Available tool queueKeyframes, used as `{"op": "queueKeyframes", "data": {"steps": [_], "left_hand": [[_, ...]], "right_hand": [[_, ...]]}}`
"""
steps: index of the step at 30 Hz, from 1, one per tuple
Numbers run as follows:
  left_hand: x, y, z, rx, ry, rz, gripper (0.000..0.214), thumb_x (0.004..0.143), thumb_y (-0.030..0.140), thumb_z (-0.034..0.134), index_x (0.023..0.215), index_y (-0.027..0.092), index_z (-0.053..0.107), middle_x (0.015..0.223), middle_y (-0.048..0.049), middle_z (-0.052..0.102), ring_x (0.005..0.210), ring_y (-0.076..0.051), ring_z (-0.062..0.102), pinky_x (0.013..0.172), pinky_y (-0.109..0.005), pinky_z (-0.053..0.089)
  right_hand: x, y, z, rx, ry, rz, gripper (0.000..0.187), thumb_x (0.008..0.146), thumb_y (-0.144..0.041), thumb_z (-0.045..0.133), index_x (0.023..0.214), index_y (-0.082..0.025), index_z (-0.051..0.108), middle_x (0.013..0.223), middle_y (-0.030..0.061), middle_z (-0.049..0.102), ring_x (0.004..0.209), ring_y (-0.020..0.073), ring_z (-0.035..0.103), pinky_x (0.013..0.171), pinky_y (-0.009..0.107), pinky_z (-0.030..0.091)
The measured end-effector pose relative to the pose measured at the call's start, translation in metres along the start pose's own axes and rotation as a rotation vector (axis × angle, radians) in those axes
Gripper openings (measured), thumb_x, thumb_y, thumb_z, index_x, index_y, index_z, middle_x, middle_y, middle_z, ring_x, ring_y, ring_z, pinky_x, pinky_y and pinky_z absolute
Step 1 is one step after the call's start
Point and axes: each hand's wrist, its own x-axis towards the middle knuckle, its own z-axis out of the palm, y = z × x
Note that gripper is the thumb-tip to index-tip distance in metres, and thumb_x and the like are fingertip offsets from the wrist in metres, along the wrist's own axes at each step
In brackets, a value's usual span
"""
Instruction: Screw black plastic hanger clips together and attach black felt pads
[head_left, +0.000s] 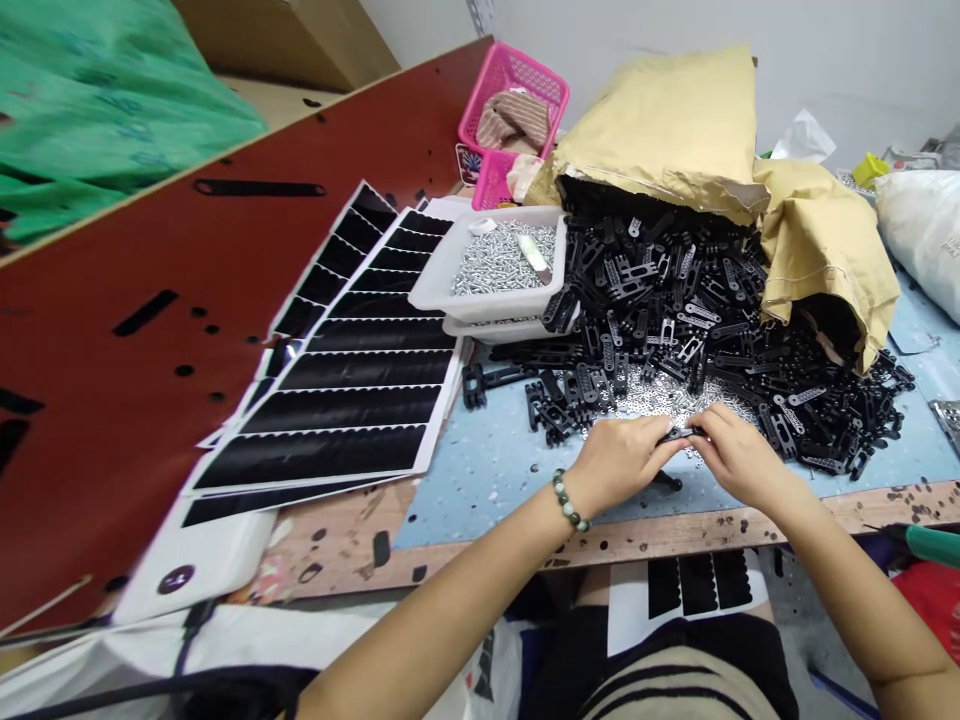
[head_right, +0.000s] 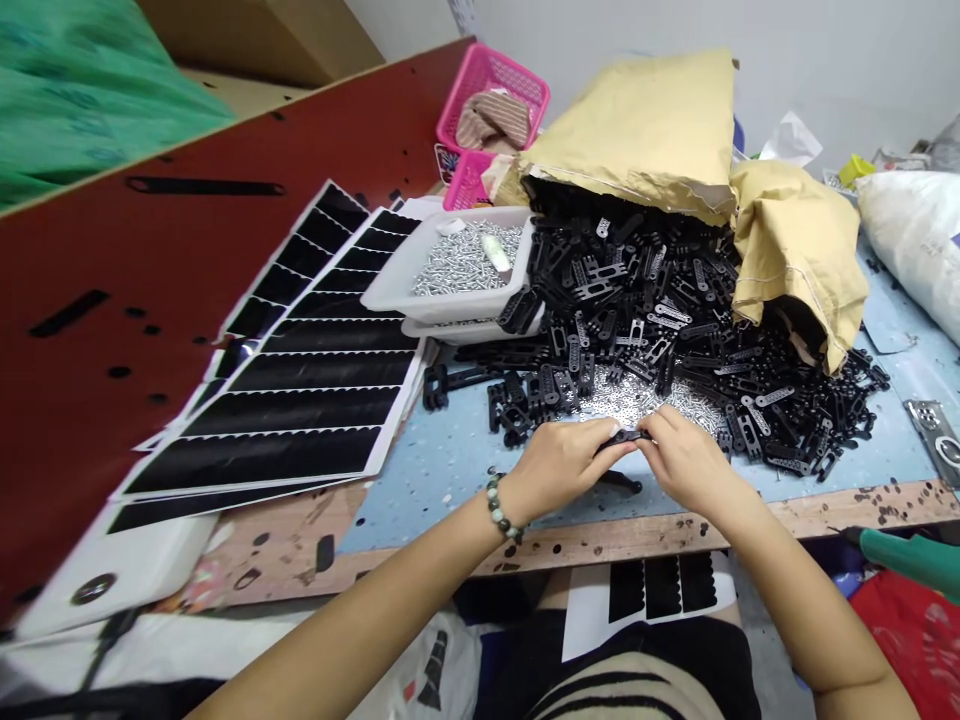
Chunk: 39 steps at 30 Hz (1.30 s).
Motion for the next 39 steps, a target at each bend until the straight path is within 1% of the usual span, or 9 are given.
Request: {"op": "queueKeyframes", "data": {"steps": [3, 6, 11, 15, 20, 24, 28, 31, 39], "left_hand": [[0.003, -0.013, 0.001, -0.132, 0.006, -0.141, 0.034, 0.089, 0.051, 0.043, 0.077, 0.021, 0.055, 0.064, -0.0019, 0.059, 0.065, -0.020, 0.058, 0.061, -0.027, 0.037], [0.006, -0.031, 0.006, -0.233, -0.024, -0.255, 0.025, 0.090, 0.043, 0.041, 0.088, 0.021, 0.052, 0.072, -0.0017, 0.060, 0.072, -0.022, 0.060, 0.064, -0.029, 0.040], [0.011, -0.047, 0.022, -0.367, -0.075, -0.209, 0.021, 0.088, 0.037, 0.040, 0.088, 0.020, 0.052, 0.089, -0.0036, 0.060, 0.085, -0.021, 0.057, 0.078, -0.032, 0.042], [0.014, -0.051, 0.033, -0.380, -0.091, -0.144, 0.020, 0.087, 0.035, 0.044, 0.084, 0.019, 0.055, 0.090, -0.0041, 0.059, 0.087, -0.021, 0.055, 0.081, -0.034, 0.042], [0.018, -0.054, 0.039, -0.365, -0.070, -0.046, 0.018, 0.087, 0.031, 0.046, 0.085, 0.018, 0.059, 0.088, -0.0045, 0.055, 0.087, -0.021, 0.053, 0.082, -0.034, 0.043], [0.019, -0.054, 0.043, -0.341, -0.072, -0.003, 0.019, 0.089, 0.028, 0.046, 0.091, 0.019, 0.063, 0.090, -0.0042, 0.054, 0.088, -0.020, 0.052, 0.082, -0.033, 0.043], [0.018, -0.054, 0.053, -0.257, -0.142, 0.125, 0.019, 0.090, 0.025, 0.047, 0.089, 0.019, 0.065, 0.092, -0.0056, 0.055, 0.090, -0.020, 0.051, 0.083, -0.033, 0.041], [0.017, -0.055, 0.058, -0.239, -0.186, 0.180, 0.020, 0.091, 0.024, 0.045, 0.093, 0.019, 0.064, 0.098, -0.0066, 0.057, 0.093, -0.021, 0.050, 0.085, -0.034, 0.039], [0.018, -0.063, 0.044, -0.160, -0.280, 0.093, 0.027, 0.091, 0.024, 0.041, 0.098, 0.022, 0.067, 0.102, -0.0062, 0.060, 0.098, -0.022, 0.050, 0.088, -0.036, 0.035]], "right_hand": [[-0.005, 0.020, 0.020, 0.038, 0.068, 0.089, 0.024, 0.091, -0.030, 0.049, 0.113, -0.021, 0.053, 0.095, 0.0066, 0.057, 0.081, 0.0186, 0.056, 0.075, 0.032, 0.046], [-0.007, 0.032, 0.051, -0.168, 0.003, 0.161, 0.010, 0.087, -0.025, 0.055, 0.094, -0.020, 0.059, 0.090, 0.0074, 0.059, 0.087, 0.0234, 0.055, 0.077, 0.036, 0.044], [-0.003, 0.030, 0.086, -0.287, -0.008, 0.198, 0.012, 0.089, -0.023, 0.053, 0.080, -0.020, 0.059, 0.084, 0.0067, 0.061, 0.084, 0.0227, 0.054, 0.076, 0.035, 0.040], [-0.009, 0.031, 0.084, -0.293, 0.037, 0.220, 0.013, 0.087, -0.030, 0.057, 0.079, -0.020, 0.057, 0.081, 0.0054, 0.059, 0.082, 0.0234, 0.052, 0.074, 0.036, 0.038], [-0.015, 0.034, 0.085, -0.216, 0.104, 0.200, 0.015, 0.087, -0.026, 0.056, 0.101, -0.022, 0.059, 0.096, 0.0069, 0.059, 0.089, 0.0233, 0.051, 0.078, 0.036, 0.040], [-0.014, 0.033, 0.086, -0.240, 0.108, 0.215, 0.011, 0.088, -0.025, 0.054, 0.095, -0.022, 0.062, 0.095, 0.0083, 0.059, 0.090, 0.0249, 0.051, 0.079, 0.039, 0.041], [-0.023, 0.035, 0.079, -0.078, 0.208, 0.211, 0.022, 0.088, -0.023, 0.053, 0.109, -0.019, 0.057, 0.102, 0.0095, 0.060, 0.097, 0.0234, 0.053, 0.084, 0.038, 0.043], [-0.029, 0.036, 0.083, -0.041, 0.180, 0.148, 0.017, 0.092, -0.022, 0.048, 0.103, -0.021, 0.062, 0.097, 0.0067, 0.064, 0.093, 0.0216, 0.055, 0.084, 0.037, 0.043], [-0.020, 0.032, 0.095, -0.056, 0.151, 0.135, 0.022, 0.092, -0.022, 0.046, 0.100, -0.023, 0.066, 0.095, 0.0072, 0.065, 0.090, 0.0211, 0.057, 0.082, 0.037, 0.045]]}}
